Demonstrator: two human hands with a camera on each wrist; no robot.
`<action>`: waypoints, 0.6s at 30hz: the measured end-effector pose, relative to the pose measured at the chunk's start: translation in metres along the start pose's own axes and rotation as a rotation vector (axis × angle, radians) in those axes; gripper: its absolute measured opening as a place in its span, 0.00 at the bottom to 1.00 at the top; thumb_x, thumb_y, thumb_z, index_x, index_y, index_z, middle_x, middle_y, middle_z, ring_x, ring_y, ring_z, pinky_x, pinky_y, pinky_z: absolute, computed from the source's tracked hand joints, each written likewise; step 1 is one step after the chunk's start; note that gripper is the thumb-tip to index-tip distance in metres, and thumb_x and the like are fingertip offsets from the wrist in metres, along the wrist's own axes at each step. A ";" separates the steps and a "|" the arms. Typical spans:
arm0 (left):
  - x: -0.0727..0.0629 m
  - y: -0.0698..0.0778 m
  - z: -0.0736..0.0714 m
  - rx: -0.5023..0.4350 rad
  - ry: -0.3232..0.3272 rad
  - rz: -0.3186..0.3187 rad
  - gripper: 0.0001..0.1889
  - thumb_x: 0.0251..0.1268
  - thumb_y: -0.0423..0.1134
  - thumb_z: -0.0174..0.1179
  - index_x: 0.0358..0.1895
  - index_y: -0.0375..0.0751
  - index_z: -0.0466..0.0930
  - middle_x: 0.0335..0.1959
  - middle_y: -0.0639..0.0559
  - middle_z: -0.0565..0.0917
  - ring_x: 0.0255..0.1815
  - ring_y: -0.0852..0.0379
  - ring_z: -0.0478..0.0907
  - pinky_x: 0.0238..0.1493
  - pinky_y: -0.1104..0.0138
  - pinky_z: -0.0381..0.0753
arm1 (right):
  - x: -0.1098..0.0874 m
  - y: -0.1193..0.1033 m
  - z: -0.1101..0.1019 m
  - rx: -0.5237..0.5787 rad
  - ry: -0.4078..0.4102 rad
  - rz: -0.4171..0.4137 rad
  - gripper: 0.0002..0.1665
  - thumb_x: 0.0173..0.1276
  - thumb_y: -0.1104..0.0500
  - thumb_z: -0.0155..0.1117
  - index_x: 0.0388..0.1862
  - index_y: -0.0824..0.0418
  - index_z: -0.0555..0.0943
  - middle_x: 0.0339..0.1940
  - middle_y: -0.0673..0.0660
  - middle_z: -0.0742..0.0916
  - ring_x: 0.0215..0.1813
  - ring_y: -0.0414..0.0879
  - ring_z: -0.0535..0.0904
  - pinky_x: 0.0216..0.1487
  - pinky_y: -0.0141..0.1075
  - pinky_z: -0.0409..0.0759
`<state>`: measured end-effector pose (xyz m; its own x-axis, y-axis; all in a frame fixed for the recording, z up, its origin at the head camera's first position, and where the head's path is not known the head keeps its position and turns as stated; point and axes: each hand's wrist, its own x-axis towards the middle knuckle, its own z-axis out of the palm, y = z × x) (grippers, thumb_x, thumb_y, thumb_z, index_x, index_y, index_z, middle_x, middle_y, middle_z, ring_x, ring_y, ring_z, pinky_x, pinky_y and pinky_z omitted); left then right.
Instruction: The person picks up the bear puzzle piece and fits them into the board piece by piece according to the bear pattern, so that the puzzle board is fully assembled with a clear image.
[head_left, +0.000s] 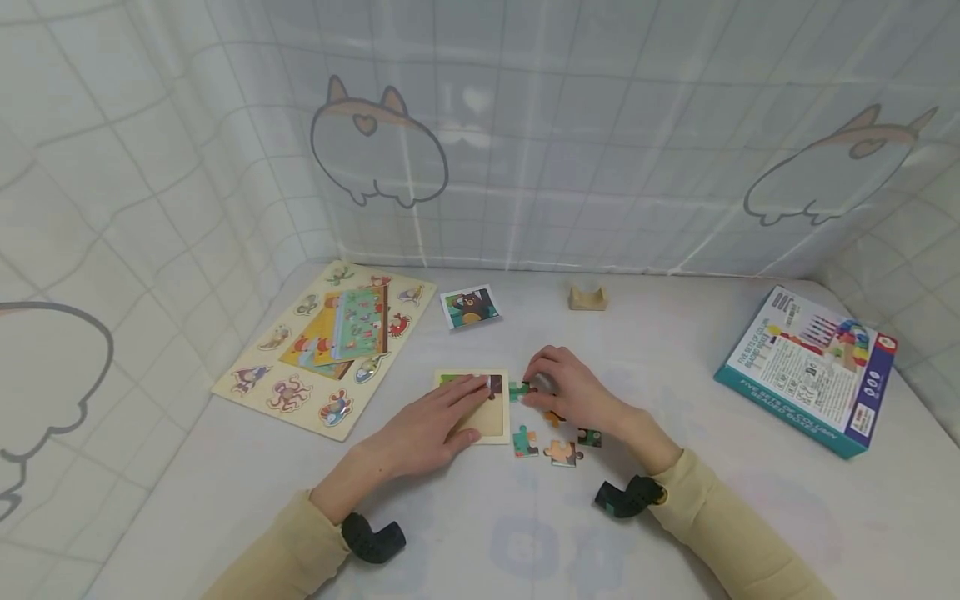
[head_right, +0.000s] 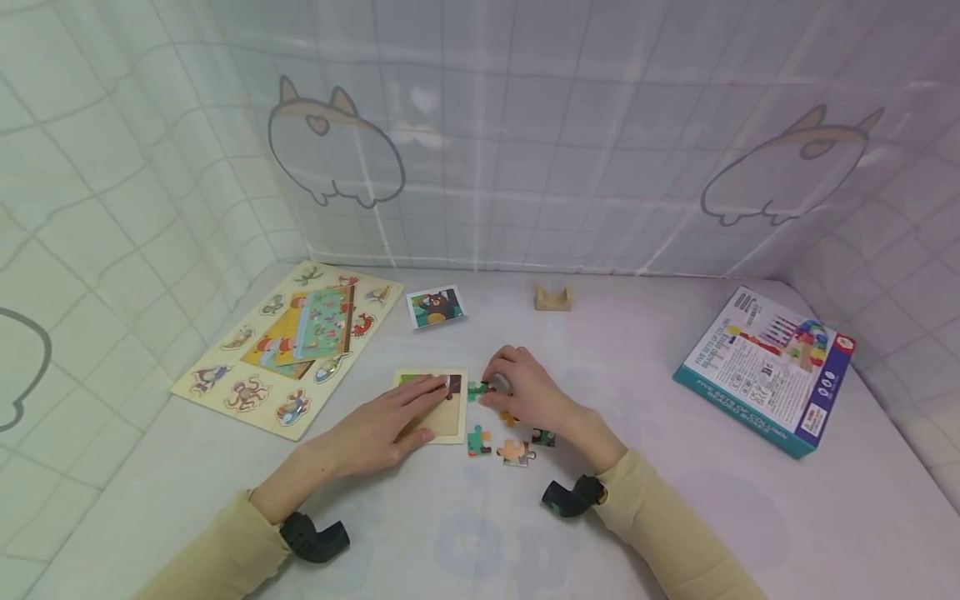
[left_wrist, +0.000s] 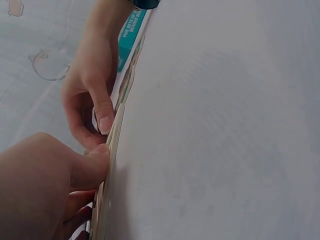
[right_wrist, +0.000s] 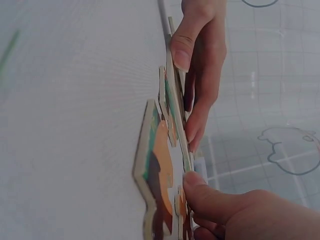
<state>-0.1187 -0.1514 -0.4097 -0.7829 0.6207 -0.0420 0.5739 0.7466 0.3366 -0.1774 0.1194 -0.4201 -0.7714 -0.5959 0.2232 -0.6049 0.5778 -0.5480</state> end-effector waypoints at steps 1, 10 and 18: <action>0.000 0.000 0.000 0.003 0.002 -0.001 0.33 0.77 0.52 0.51 0.79 0.45 0.58 0.81 0.52 0.56 0.82 0.51 0.51 0.79 0.55 0.58 | 0.000 0.000 0.000 -0.002 0.000 -0.004 0.12 0.65 0.54 0.73 0.43 0.58 0.84 0.48 0.52 0.82 0.51 0.46 0.74 0.55 0.45 0.78; 0.002 0.001 0.005 0.038 0.035 0.005 0.32 0.78 0.51 0.50 0.79 0.45 0.58 0.82 0.51 0.54 0.82 0.49 0.49 0.79 0.54 0.57 | 0.001 0.001 -0.001 -0.029 -0.008 -0.016 0.10 0.66 0.57 0.71 0.42 0.59 0.83 0.48 0.53 0.82 0.50 0.47 0.74 0.54 0.44 0.78; 0.000 0.003 0.005 0.072 0.072 -0.031 0.31 0.75 0.54 0.53 0.77 0.49 0.62 0.77 0.44 0.59 0.76 0.46 0.57 0.74 0.52 0.65 | 0.000 0.002 0.001 -0.014 -0.014 0.003 0.09 0.66 0.58 0.71 0.42 0.60 0.82 0.49 0.52 0.82 0.50 0.47 0.73 0.55 0.44 0.77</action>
<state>-0.1161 -0.1480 -0.4137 -0.8145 0.5799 0.0175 0.5628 0.7823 0.2671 -0.1786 0.1198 -0.4215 -0.7707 -0.6017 0.2099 -0.6050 0.5874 -0.5375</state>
